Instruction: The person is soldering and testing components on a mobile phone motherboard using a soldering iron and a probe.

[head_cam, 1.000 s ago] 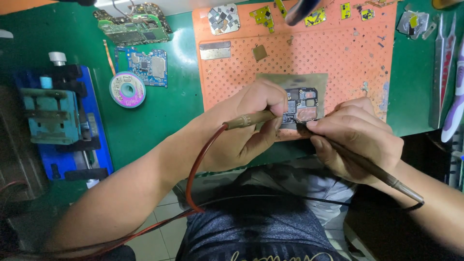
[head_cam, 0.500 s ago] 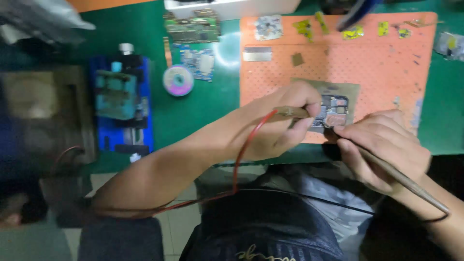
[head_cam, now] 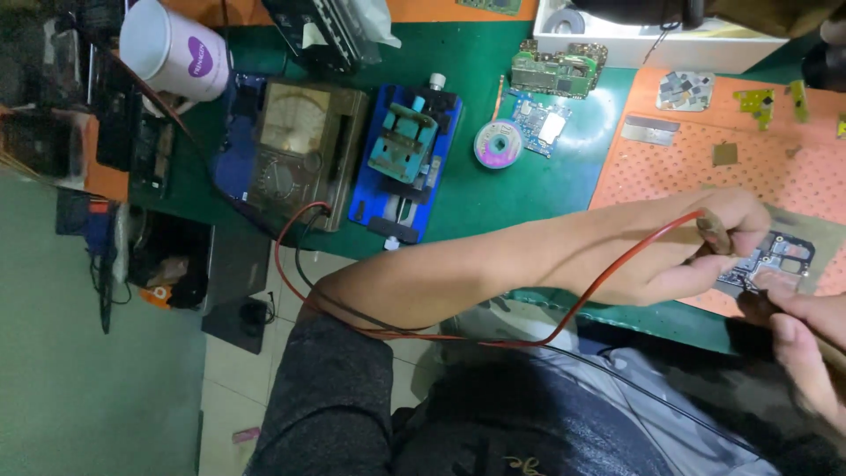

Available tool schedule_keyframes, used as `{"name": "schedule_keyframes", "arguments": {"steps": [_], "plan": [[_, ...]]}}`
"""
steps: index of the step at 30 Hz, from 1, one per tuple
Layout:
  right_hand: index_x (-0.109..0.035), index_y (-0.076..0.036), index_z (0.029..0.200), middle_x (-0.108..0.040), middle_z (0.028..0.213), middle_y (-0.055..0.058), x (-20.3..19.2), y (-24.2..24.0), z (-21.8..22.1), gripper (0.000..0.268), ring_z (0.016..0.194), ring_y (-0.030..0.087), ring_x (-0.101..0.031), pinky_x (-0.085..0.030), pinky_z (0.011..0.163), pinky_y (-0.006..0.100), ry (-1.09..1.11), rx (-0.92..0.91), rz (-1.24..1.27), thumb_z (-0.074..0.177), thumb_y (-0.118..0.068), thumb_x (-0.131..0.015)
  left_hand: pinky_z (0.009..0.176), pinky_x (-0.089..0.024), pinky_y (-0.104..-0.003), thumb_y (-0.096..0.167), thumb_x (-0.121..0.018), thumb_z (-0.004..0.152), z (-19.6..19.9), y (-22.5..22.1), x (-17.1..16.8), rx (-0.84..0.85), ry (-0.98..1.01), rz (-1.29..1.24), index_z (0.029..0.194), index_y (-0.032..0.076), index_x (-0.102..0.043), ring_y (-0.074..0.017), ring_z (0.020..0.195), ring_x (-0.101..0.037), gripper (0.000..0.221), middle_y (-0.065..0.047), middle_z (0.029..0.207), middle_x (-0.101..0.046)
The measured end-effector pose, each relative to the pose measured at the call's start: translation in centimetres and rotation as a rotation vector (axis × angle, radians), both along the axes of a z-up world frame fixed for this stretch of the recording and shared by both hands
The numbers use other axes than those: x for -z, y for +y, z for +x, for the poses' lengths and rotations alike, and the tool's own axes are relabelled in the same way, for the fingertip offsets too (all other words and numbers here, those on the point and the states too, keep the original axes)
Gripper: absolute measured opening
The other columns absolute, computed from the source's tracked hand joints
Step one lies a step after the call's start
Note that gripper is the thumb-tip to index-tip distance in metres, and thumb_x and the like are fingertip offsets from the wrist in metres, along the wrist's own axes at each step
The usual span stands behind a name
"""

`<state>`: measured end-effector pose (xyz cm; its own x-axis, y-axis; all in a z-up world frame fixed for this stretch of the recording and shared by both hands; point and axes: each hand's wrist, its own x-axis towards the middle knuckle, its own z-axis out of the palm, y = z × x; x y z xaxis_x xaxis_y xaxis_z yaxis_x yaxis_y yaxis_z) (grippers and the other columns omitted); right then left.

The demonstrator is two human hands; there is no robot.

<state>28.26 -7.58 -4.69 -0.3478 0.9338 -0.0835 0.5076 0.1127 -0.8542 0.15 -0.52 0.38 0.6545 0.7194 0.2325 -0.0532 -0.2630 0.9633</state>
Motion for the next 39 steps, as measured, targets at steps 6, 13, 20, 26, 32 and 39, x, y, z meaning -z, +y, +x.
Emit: {"name": "schedule_keyframes", "arguments": {"steps": [6, 13, 20, 26, 32, 39], "plan": [[-0.055, 0.02, 0.136, -0.063, 0.135, 0.032, -0.4, 0.5, -0.1, 0.038, 0.116, 0.037, -0.068, -0.053, 0.108, 0.041, -0.046, -0.1, 0.081, 0.103, 0.003, -0.048, 0.071, -0.032, -0.032, 0.011, -0.038, 0.098, -0.1, 0.0, -0.3, -0.02, 0.027, 0.049, 0.097, 0.017, -0.038, -0.0174, 0.078, -0.031, 0.006, 0.0, 0.088, -0.037], [-0.044, 0.009, 0.15, -0.06, 0.133, 0.037, 6.4, -0.7, 4.8, 0.046, 0.121, 0.046, -0.063, -0.047, 0.112, 0.051, 0.078, 0.051, -0.163, 0.111, -0.011, -0.034, 0.074, -0.033, -0.033, 0.013, -0.038, 0.099, -0.1, 0.1, 0.0, 0.023, 0.019, 0.026, 0.099, 0.017, -0.036, -0.0186, 0.08, -0.031, 0.004, -0.001, 0.093, -0.036], [-0.07, 0.011, 0.106, -0.072, 0.096, 0.022, -2.2, 2.6, -0.4, 0.019, 0.081, 0.036, -0.066, -0.053, 0.086, 0.047, -0.004, -0.189, 0.709, 0.098, -0.005, -0.063, 0.073, -0.033, -0.035, 0.008, -0.038, 0.099, -0.2, 0.7, -1.8, 0.021, 0.117, -0.001, 0.091, 0.01, -0.04, -0.0211, 0.078, -0.036, 0.008, -0.004, 0.088, -0.039], [-0.07, 0.005, 0.099, -0.071, 0.088, 0.018, -3.1, 3.0, -1.5, 0.023, 0.073, 0.03, -0.065, -0.051, 0.078, 0.042, 0.01, -0.161, 0.738, 0.097, -0.015, -0.059, 0.081, -0.044, -0.036, 0.016, -0.041, 0.1, -0.2, 0.3, -0.6, 0.01, 0.221, -0.043, 0.112, 0.009, -0.044, -0.0222, 0.094, -0.052, 0.014, -0.009, 0.11, -0.051], [-0.07, 0.0, 0.1, -0.073, 0.092, 0.012, -3.3, 2.8, -1.6, 0.021, 0.077, 0.026, -0.067, -0.049, 0.082, 0.039, -0.014, -0.149, 0.679, 0.098, -0.017, -0.059, 0.08, -0.043, -0.037, 0.013, -0.04, 0.099, -0.2, 0.5, -0.7, 0.021, 0.211, 0.006, 0.108, 0.007, -0.043, -0.0233, 0.099, -0.051, 0.011, -0.009, 0.108, -0.051], [-0.07, 0.0, 0.098, -0.073, 0.087, 0.011, -3.8, 2.9, -2.1, 0.02, 0.074, 0.024, -0.066, -0.048, 0.079, 0.038, 0.005, -0.126, 0.661, 0.097, -0.017, -0.06, 0.089, -0.045, -0.037, 0.027, -0.035, 0.106, -0.3, 0.3, -0.6, 0.01, 0.172, 0.018, 0.114, 0.009, -0.045, -0.0248, 0.108, -0.054, 0.022, -0.009, 0.113, -0.054]]}}
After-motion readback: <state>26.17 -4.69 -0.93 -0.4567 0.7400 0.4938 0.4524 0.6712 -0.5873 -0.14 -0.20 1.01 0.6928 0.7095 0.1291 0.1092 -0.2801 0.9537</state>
